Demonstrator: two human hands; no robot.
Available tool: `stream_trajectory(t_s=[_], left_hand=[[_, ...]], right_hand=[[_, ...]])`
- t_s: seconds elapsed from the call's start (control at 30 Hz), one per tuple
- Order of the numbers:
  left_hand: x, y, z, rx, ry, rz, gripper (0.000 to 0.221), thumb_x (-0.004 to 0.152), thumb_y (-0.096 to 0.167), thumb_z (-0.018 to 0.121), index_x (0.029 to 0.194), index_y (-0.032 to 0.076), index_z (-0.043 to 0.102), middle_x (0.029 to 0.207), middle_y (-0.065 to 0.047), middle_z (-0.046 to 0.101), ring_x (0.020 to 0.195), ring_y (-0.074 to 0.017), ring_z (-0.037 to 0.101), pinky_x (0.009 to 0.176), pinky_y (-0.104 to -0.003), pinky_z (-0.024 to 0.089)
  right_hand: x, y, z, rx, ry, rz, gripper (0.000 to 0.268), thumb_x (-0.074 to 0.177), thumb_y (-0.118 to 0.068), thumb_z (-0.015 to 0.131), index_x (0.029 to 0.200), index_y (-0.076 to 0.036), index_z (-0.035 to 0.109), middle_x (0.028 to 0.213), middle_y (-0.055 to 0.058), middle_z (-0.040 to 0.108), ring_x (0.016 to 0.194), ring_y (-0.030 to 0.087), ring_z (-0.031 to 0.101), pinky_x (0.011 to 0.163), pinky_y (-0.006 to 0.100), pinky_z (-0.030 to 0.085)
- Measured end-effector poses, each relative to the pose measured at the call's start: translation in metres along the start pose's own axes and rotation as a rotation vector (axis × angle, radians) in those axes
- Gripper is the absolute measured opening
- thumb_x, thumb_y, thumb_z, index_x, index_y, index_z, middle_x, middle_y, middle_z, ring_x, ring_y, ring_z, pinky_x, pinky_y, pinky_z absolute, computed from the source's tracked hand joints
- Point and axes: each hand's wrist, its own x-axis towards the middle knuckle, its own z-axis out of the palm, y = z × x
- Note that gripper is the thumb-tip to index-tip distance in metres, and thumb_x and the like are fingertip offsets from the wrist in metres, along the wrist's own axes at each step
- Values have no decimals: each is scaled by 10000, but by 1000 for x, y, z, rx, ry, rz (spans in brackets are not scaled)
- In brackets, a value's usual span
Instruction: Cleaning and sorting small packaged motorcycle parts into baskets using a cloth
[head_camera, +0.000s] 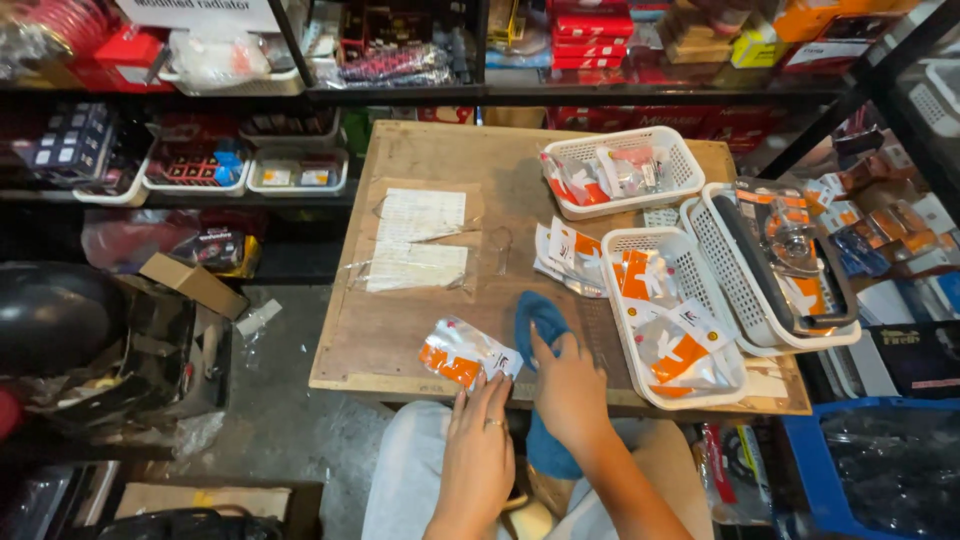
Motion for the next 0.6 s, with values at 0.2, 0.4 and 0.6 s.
stream_trajectory(t_s=[0.2, 0.4, 0.6], left_hand=[[17, -20, -4, 148, 157, -44, 775, 762, -46, 618, 1494, -25, 362, 1578, -302, 357, 1152, -451, 525, 1020, -515, 420], [57, -36, -21, 342, 38, 168, 700, 767, 236, 758, 1433, 170, 551, 1431, -39, 537, 1313, -313, 478, 1119, -532, 356], [72, -54, -13, 344, -110, 253, 535, 838, 268, 666, 1356, 142, 612, 1395, -57, 592, 1283, -315, 504, 1065, -648, 284]], right_hand=[[-39, 23, -1, 163, 290, -200, 622, 863, -161, 650, 1473, -174, 527, 986, 90, 544, 824, 294, 588, 725, 426, 502], [-120, 89, 52, 698, 269, -70, 625, 826, -130, 686, 1401, 6, 487, 1220, 161, 693, 1029, 224, 723, 925, 329, 563], [-128, 129, 17, 797, 217, 365, 1051, 658, -12, 663, 1635, -156, 304, 745, 118, 742, 591, 197, 644, 632, 245, 492]])
